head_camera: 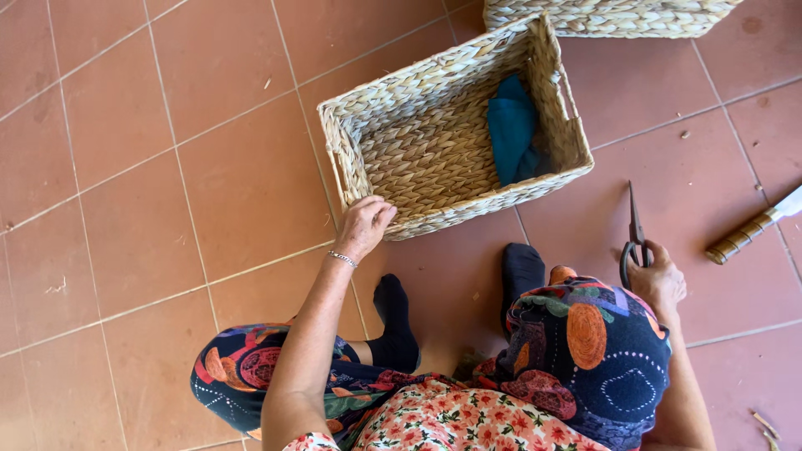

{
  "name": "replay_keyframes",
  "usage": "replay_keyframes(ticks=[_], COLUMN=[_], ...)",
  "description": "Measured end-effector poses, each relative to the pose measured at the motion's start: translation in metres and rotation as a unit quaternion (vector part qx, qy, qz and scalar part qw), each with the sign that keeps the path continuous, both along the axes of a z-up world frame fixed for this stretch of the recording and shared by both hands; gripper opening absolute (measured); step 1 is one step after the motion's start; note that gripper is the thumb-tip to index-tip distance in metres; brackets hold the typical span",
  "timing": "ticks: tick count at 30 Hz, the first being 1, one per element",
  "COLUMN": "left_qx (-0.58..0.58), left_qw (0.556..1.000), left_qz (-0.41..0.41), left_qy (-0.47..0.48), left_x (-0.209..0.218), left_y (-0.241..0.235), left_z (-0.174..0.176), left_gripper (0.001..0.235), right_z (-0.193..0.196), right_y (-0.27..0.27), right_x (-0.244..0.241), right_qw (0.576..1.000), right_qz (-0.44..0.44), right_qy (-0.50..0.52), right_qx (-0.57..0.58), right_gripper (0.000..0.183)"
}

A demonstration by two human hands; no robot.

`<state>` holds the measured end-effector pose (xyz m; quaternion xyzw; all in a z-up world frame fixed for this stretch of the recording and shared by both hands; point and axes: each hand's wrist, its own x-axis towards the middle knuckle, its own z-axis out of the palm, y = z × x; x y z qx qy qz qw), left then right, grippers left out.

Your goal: The person wipes the exterior and interior surfaces of woven baskets using a blue cloth. They also use scissors to trim loose fibers from the basket edges.

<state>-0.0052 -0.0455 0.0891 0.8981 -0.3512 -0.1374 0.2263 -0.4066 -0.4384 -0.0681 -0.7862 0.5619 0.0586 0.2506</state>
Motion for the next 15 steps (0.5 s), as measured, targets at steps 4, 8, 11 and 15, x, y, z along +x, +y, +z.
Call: replay_keyframes(ticks=[4, 8, 11, 15], left_qx=[-0.015, 0.061, 0.127, 0.146], left_qw=[0.98, 0.988, 0.977, 0.957], left_qz=[-0.157, -0.137, -0.139, -0.249], left_qy=[-0.12, 0.022, 0.104, -0.005], left_x=[-0.025, -0.036, -0.024, 0.015], left_y=[-0.038, -0.064, -0.057, -0.01], left_z=[-0.011, -0.029, -0.034, -0.027], left_gripper=[0.058, 0.043, 0.043, 0.051], right_z=[0.03, 0.059, 0.084, 0.132], right_y=[-0.004, -0.006, -0.011, -0.011], right_x=[0.025, 0.062, 0.083, 0.1], right_qw=[0.987, 0.951, 0.901, 0.86], right_qz=[-0.092, -0.119, -0.11, -0.061], right_qy=[-0.097, -0.253, -0.372, -0.436], right_qx=[0.086, 0.128, 0.194, 0.258], right_gripper=[0.071, 0.067, 0.061, 0.054])
